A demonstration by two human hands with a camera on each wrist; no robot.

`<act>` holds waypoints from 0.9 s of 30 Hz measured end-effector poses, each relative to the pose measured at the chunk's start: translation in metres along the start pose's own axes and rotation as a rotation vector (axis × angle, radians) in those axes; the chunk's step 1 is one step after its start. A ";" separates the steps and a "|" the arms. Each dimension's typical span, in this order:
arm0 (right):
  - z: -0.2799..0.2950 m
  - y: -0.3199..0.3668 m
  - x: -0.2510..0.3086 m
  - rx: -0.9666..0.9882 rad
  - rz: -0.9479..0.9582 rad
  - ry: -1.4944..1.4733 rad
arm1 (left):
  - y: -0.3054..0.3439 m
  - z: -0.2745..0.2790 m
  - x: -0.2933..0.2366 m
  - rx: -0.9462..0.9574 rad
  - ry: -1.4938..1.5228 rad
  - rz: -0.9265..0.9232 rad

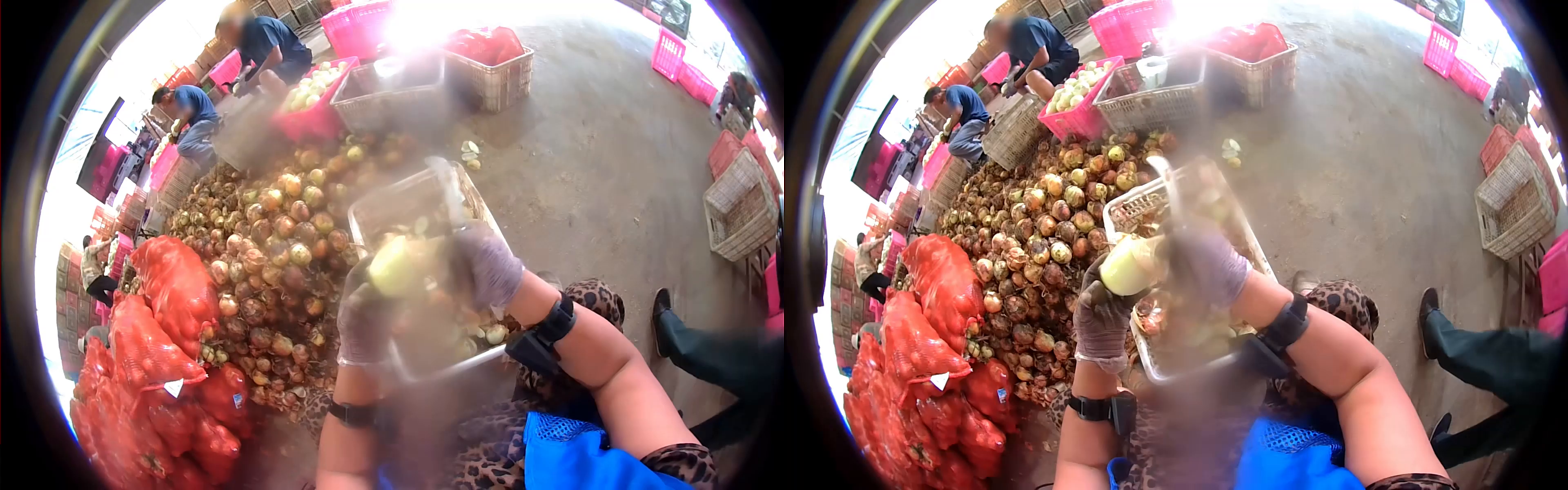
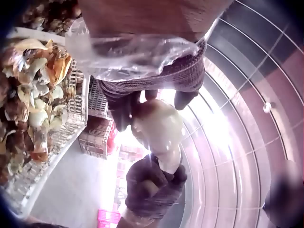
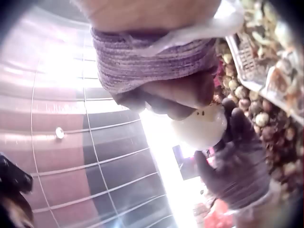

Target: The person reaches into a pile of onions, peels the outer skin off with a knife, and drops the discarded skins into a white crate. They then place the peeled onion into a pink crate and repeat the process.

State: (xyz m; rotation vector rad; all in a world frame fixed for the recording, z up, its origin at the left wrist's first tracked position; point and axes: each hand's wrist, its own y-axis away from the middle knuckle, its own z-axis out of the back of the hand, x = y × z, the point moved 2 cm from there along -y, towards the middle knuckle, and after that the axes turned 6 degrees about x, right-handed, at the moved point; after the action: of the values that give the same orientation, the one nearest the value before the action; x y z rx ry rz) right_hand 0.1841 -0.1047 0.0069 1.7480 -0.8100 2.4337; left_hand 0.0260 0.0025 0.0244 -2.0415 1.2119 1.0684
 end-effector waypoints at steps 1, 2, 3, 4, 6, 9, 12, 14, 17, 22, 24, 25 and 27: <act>-0.002 0.000 0.007 0.000 -0.036 0.054 | -0.002 0.000 0.005 -0.063 -0.179 -0.019; -0.005 -0.001 0.015 0.002 -0.072 0.108 | -0.001 0.003 0.009 -0.063 -0.201 -0.010; -0.007 -0.003 0.027 0.005 -0.107 0.162 | -0.001 0.006 0.012 -0.065 -0.223 0.000; -0.011 -0.001 0.033 0.033 -0.155 0.104 | 0.001 0.006 0.016 -0.057 -0.343 0.001; -0.013 0.000 0.024 -0.034 -0.262 -0.222 | 0.003 0.007 0.018 -0.057 -0.082 0.115; 0.008 -0.003 -0.008 -0.132 -0.478 -0.713 | 0.008 0.004 0.017 -0.027 0.156 0.113; 0.023 -0.001 -0.048 -0.025 -0.628 0.152 | 0.019 0.005 0.008 0.050 0.372 0.105; 0.020 -0.004 -0.020 0.087 -0.678 0.618 | 0.016 0.007 0.004 0.031 0.303 0.048; 0.004 0.004 0.002 0.023 -0.535 0.270 | 0.012 0.007 -0.004 0.005 0.173 0.008; -0.007 0.008 0.049 0.021 -0.288 0.162 | 0.003 -0.001 -0.001 -0.043 -0.187 -0.073; -0.005 0.006 0.041 0.098 -0.404 0.073 | 0.003 -0.008 -0.002 -0.060 -0.243 -0.078; -0.004 0.005 0.038 0.142 -0.456 0.032 | 0.001 -0.008 -0.001 -0.008 -0.183 -0.076; 0.001 0.007 0.033 0.157 -0.071 0.400 | -0.001 -0.003 0.003 0.091 -0.060 -0.083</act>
State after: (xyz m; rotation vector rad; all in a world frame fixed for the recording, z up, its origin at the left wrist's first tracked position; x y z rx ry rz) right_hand 0.1707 -0.1205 0.0340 1.2296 -0.5172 2.7245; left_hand 0.0283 -0.0007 0.0237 -1.9589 1.1156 1.0099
